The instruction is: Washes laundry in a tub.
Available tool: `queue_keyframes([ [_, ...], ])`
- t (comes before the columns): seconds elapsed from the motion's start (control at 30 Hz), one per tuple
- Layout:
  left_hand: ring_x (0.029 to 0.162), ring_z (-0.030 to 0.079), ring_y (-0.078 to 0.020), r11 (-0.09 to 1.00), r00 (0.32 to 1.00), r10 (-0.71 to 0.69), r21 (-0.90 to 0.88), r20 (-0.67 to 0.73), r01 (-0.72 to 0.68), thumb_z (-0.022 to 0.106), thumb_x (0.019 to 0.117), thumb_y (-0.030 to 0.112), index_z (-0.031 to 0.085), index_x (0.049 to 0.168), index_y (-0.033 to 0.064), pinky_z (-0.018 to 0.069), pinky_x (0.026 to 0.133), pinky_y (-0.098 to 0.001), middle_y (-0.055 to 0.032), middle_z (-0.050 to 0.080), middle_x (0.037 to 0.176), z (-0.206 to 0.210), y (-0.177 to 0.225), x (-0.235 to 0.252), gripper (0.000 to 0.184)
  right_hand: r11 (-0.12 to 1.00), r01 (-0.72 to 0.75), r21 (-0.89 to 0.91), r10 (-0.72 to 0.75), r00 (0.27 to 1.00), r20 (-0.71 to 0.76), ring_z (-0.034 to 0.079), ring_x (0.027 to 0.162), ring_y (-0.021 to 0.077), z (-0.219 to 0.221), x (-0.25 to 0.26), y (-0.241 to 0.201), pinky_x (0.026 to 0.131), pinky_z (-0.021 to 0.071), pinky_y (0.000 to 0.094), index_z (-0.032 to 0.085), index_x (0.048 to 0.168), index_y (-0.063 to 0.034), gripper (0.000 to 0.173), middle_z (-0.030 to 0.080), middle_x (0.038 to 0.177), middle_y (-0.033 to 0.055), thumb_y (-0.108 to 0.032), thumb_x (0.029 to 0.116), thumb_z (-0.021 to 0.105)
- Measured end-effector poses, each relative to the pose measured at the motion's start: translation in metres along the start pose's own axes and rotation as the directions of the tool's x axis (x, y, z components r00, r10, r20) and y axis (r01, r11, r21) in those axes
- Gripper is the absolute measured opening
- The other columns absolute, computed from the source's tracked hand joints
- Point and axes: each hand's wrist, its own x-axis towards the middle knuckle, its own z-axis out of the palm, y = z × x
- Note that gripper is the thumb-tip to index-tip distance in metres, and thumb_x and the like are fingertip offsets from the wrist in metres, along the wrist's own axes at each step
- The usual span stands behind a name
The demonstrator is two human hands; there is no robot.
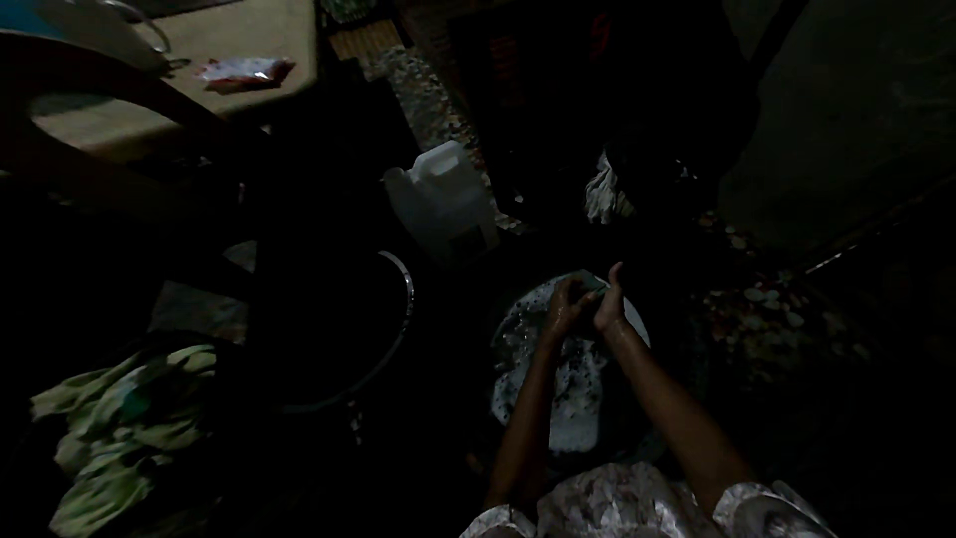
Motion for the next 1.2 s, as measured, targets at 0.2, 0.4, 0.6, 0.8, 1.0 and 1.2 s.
queue_keyframes([
  [0.2,0.12,0.059,-0.0366,0.965,0.997,0.039,0.261,-0.066,-0.02,0.05,0.1061,0.019,0.062,0.122,-0.0102,0.045,0.106,-0.0474,-0.028,0.062,0.125,0.006,0.011,-0.001,0.035,0.994,0.072,-0.079,-0.066,0.995,0.074,0.067,0.093,0.0127,0.006,-0.016,0.016,0.082,0.0575,0.0327,0.055,0.129,0.0008,0.079,0.069,0.103,0.0104,-0.057,0.1073,0.006],
  [0.4,0.086,0.059,-0.016,0.998,0.991,0.056,-0.029,0.125,-0.053,0.046,0.1075,0.019,0.058,0.12,-0.0076,0.0518,0.082,-0.0339,-0.0138,0.062,0.098,-0.002,0.01,-0.006,0.032,0.967,0.187,-0.174,-0.182,0.982,0.042,0.064,0.099,0.0094,-0.001,-0.005,-0.007,0.087,0.0552,0.03,0.049,0.138,-0.0007,0.056,0.064,0.115,0.0096,-0.042,0.112,0.021],
  [0.6,0.086,0.063,-0.0101,0.987,0.969,0.147,-0.1,0.201,-0.129,0.06,0.0991,0.011,0.061,0.116,-0.0073,0.0546,0.082,-0.028,-0.0102,0.066,0.098,-0.013,0.007,-0.009,0.025,0.97,0.179,0.166,-0.189,0.981,0.048,0.069,0.086,0.0112,-0.002,0.002,-0.014,0.076,0.0606,0.0325,0.052,0.13,-0.0057,0.08,0.069,0.099,0.0055,-0.071,0.1013,0.015],
  [0.8,0.058,0.056,-0.0004,0.857,0.97,-0.046,-0.509,-0.237,-0.084,0.054,0.0973,0.003,0.063,0.08,0.0032,0.0506,0.058,-0.0188,0.0064,0.06,0.065,-0.036,-0.022,-0.008,0.019,0.991,-0.008,0.135,-0.035,0.95,0.311,0.07,0.098,0.022,-0.004,-0.001,-0.005,0.084,0.0607,0.042,0.052,0.132,0.0004,0.079,0.071,0.11,0.0128,-0.069,0.1004,0.029],
  [1.0,0.102,0.066,-0.0175,0.774,0.971,-0.208,-0.628,-0.12,0.088,0.016,0.1124,0.041,0.057,0.133,-0.0009,0.0552,0.086,-0.0362,-0.0125,0.068,0.117,-0.05,-0.01,-0.01,0.062,0.996,-0.083,-0.018,0.083,0.917,0.391,0.069,0.099,0.0196,-0.005,-0.008,0.003,0.086,0.0593,0.038,0.052,0.131,-0.001,0.055,0.07,0.109,0.011,-0.044,0.1045,0.031],
  [1.2,0.068,0.059,-0.009,0.796,0.941,-0.25,-0.602,-0.226,0.067,0.045,0.109,0.014,0.058,0.102,-0.002,0.0534,0.066,-0.0266,-0.0036,0.06,0.079,-0.055,0.005,-0.002,0.022,0.946,-0.104,-0.306,0.143,0.984,0.107,0.068,0.083,0.0146,0.014,-0.017,-0.011,0.076,0.0593,0.0317,0.056,0.12,0.0009,0.02,0.067,0.096,0.0089,-0.012,0.1071,0.048],
])
